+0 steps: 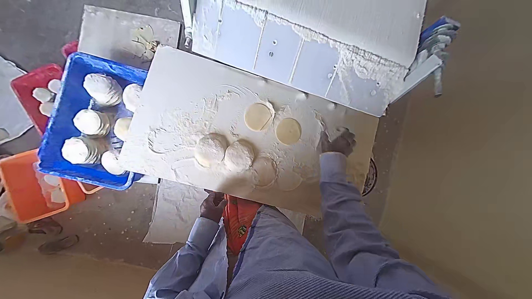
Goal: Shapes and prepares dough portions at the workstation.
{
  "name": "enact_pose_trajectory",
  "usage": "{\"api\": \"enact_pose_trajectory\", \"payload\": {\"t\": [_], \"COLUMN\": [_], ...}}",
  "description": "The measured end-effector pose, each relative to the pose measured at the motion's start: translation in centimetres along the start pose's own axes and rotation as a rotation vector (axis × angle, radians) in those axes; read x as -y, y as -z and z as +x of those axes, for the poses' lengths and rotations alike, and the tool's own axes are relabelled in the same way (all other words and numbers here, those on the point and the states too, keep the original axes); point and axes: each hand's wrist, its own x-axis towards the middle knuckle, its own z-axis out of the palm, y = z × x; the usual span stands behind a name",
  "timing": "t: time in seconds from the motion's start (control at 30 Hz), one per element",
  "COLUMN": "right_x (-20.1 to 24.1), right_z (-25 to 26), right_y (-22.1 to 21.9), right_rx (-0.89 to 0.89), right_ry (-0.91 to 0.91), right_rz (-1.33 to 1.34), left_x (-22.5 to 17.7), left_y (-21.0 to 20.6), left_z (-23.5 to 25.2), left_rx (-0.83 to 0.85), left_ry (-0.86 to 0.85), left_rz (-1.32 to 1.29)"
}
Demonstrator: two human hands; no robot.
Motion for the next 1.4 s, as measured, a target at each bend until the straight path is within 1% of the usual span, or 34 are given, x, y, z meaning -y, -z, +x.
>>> {"api": "enact_pose_trajectory", "payload": {"t": [0.03,0.07,0.1,0.13,0.17,0.2,0.23,0.27,0.37,0.4,0.43,0.5,0.53,0.6,0.67,0.77,0.83,0.9,0.97,1.03,1.1,1.13,1.17,1.23,1.3,1.33,1.4], "right_x": [-2.8,-5.5,-7.7,-9.0,-9.5,-9.3,-8.3,-6.1,3.9,6.8,9.3,12.7,13.3,12.4,10.0,6.7,6.0,5.8,6.3,7.3,8.0,8.3,8.6,9.1,9.2,9.1,9.0], "right_z": [-0.4,-0.5,-0.4,0.0,0.8,1.6,1.9,1.8,-0.2,-0.8,-1.2,-2.0,-2.2,-2.0,-1.2,0.6,1.0,1.5,1.8,1.6,2.0,2.0,2.0,1.9,2.5,2.8,2.5], "right_y": [0.4,0.3,-0.1,-0.4,-0.6,-0.6,-0.4,0.2,2.8,3.0,3.0,3.0,3.1,3.4,4.2,5.1,5.1,3.7,1.4,-0.7,-3.1,-3.9,-4.2,-4.1,-3.7,-3.5,-3.1], "right_rx": [-0.056,-0.055,-0.004,0.066,0.119,0.165,0.209,0.246,0.342,0.356,0.376,0.426,0.446,0.449,0.395,0.276,0.197,0.137,0.166,0.278,0.362,0.365,0.354,0.367,0.449,0.481,0.474], "right_ry": [-0.089,-0.178,-0.257,-0.312,-0.341,-0.340,-0.313,-0.251,0.041,0.159,0.228,0.277,0.288,0.310,0.305,0.163,0.114,0.145,0.221,0.275,0.264,0.232,0.192,0.123,0.095,0.107,0.186], "right_rz": [-0.071,-0.138,-0.181,-0.206,-0.161,-0.057,0.020,0.070,0.261,0.314,0.355,0.400,0.381,0.247,0.072,-0.168,-0.209,-0.221,-0.187,-0.214,-0.291,-0.345,-0.375,-0.352,-0.269,-0.248,-0.189], "left_x": [0.0,0.2,0.3,0.3,0.3,0.2,0.3,0.2,-0.5,-0.7,-0.8,-1.3,-1.4,-1.3,-0.8,0.5,1.2,1.5,1.5,1.4,1.3,1.4,1.5,2.1,2.8,3.1,3.4], "left_y": [-0.1,-0.1,-0.1,0.1,0.3,0.5,0.9,1.3,2.3,2.6,2.8,3.1,3.3,3.7,4.1,4.4,4.6,4.6,5.0,5.5,5.9,6.0,6.3,6.7,7.1,7.3,7.6], "left_z": [-0.1,-0.1,-0.1,-0.1,0.0,0.0,-0.2,-0.4,-0.7,-0.8,-0.8,-0.8,-0.8,-0.9,-0.7,-0.5,-0.4,-0.4,-0.5,-0.8,-1.2,-1.4,-1.5,-1.7,-1.9,-1.9,-2.0], "left_rx": [0.003,0.007,0.018,0.027,0.031,0.026,0.022,0.018,0.002,-0.004,-0.014,-0.027,-0.032,-0.049,-0.061,-0.070,-0.069,-0.072,-0.063,-0.064,-0.078,-0.092,-0.105,-0.126,-0.143,-0.149,-0.160], "left_ry": [-0.009,-0.013,-0.006,0.008,0.023,0.035,0.048,0.055,0.037,0.030,0.021,0.015,0.011,0.005,0.019,0.059,0.090,0.099,0.099,0.086,0.076,0.078,0.083,0.100,0.130,0.149,0.177], "left_rz": [-0.008,-0.007,-0.003,-0.002,-0.001,0.001,0.004,0.008,0.009,0.007,0.006,-0.008,-0.018,-0.040,-0.051,-0.057,-0.050,-0.045,-0.032,-0.012,-0.011,-0.011,-0.010,-0.019,-0.036,-0.042,-0.046]}}
